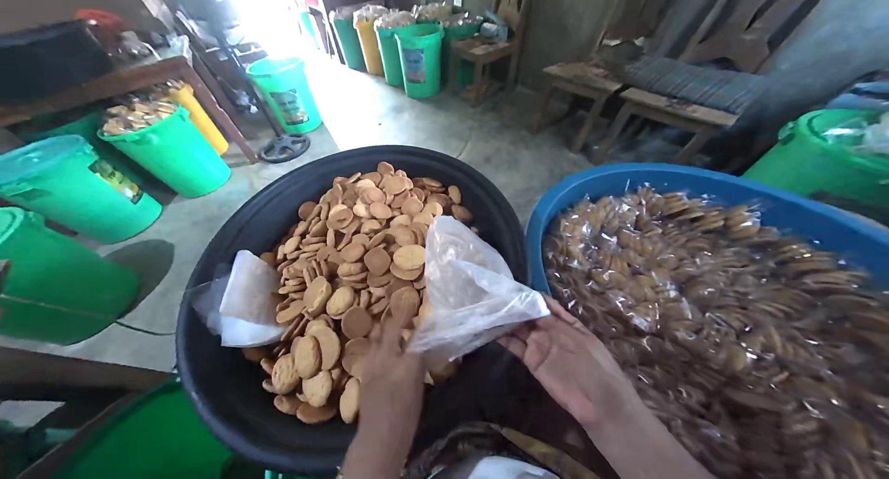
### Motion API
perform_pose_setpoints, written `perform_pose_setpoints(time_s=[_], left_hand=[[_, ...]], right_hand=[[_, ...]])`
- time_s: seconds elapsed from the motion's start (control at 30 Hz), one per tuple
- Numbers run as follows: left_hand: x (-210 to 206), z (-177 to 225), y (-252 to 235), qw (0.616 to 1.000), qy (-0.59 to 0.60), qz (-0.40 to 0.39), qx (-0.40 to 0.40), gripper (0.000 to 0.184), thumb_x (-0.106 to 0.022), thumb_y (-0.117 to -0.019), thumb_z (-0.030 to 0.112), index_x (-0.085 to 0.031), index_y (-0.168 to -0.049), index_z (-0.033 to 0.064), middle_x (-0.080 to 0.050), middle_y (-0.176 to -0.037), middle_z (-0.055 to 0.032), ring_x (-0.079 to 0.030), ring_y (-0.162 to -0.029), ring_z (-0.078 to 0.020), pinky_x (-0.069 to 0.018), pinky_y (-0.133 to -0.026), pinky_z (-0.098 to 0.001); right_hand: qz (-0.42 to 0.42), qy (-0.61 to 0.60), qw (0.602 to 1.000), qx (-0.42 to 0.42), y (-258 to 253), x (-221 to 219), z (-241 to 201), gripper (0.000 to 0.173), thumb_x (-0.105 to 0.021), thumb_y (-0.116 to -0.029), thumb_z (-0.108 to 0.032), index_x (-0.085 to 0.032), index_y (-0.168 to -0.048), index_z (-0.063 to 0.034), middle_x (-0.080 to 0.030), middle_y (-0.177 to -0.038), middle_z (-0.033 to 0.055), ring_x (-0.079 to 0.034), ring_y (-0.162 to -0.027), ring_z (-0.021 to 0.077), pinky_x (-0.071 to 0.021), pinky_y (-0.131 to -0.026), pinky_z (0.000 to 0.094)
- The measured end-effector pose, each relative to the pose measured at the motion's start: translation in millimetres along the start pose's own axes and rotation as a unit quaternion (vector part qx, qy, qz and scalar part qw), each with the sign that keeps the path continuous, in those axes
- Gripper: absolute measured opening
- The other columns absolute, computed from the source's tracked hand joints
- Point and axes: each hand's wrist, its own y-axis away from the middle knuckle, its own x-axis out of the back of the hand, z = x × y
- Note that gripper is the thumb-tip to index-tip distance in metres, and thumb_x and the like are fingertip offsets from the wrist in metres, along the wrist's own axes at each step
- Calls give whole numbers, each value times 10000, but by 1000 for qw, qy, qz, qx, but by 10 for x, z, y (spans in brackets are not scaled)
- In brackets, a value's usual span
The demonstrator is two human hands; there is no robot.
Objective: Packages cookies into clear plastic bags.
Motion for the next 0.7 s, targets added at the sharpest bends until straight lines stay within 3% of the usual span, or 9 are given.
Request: perform_pose_setpoints(time_s=[0.07, 0.13, 0.23, 0.33, 0.4, 0.47, 0.53, 0.6, 0.7], left_hand=[[-120, 56, 111, 995, 86, -17, 36, 193, -648, -827, -94, -764, -970, -36, -695, -1176, -213, -696, -1041, -362, -583, -864, -506], [-82, 94, 58, 939, 312, -10, 145, 291, -515, -894, -106, -725, -1088, -53, -729, -1138, -95, -695, -1051, -134, -561, -940, -302], [25, 70, -243, 716, 622, 9, 316, 352, -342, -908, -42, -661, -978, 91, -721, -842, 36, -689, -741, -55, -591, -697, -251], [-60, -74, -497, 638, 710, -75, 289, 286, -379, -959, 161, -662, -996, 171, -709, -830, 52, -677, -737, -50, -578, -671, -246], [-91, -224, -600, 681, 693, -136, 196, 418, -516, -1021, 429, -626, -1309, 146, -737, -1012, 31, -701, -860, -58, -595, -761, -263], [10, -173, -640, 810, 562, -131, 105, 471, -498, -1041, 323, -545, -1412, 37, -650, -1248, -3, -634, -1042, -31, -543, -890, -242], [82, -25, -608, 931, 365, 9, -27, 289, -543, -987, 127, -676, -1200, -15, -629, -1208, -108, -592, -1116, -79, -502, -962, -235], [130, 157, -624, 951, 252, 70, -166, 145, -564, -992, 85, -697, -954, 43, -693, -1056, -111, -659, -1064, -129, -534, -951, -243], [78, 266, -781, 973, 81, -92, -196, 94, -679, -867, -34, -736, -931, 5, -724, -959, -158, -727, -909, -283, -610, -807, -400]], right_hand=[[30, -21, 999, -2, -112, -43, -24, 365, -279, -1089, -127, -642, -1043, -132, -720, -812, 11, -712, -695, 114, -627, -660, 304], [-60, 99, 993, 37, -279, 123, 24, 274, -393, -990, -106, -643, -1061, -194, -647, -729, -81, -572, -549, -3, -501, -506, 173], [-288, 357, 889, 1, -444, 426, -20, 290, -688, -922, -345, -690, -1146, -160, -698, -889, -139, -632, -719, -46, -541, -639, 174], [-424, 377, 821, 57, -544, 530, -122, 231, -685, -957, -411, -739, -995, -190, -701, -866, -167, -623, -796, -109, -529, -709, 121], [-411, 196, 885, 101, -592, 625, -140, 220, -618, -1003, -397, -770, -1118, -287, -757, -1018, -161, -682, -923, -74, -567, -820, 146], [-226, 60, 966, 108, -531, 499, -120, 269, -672, -913, -503, -799, -1053, -311, -786, -966, -100, -737, -868, 9, -627, -765, 232], [-154, 26, 981, 113, -564, 378, -141, 322, -712, -867, -531, -783, -1071, -292, -783, -986, -70, -744, -883, 49, -639, -768, 277], [-223, 83, 963, 123, -595, 384, -167, 347, -705, -886, -505, -745, -1186, -333, -770, -1078, -115, -723, -950, 6, -617, -820, 233], [-366, 155, 912, 100, -578, 288, -164, 504, -723, -929, -262, -600, -1418, -276, -718, -1235, -125, -685, -1030, -30, -583, -877, 189]])
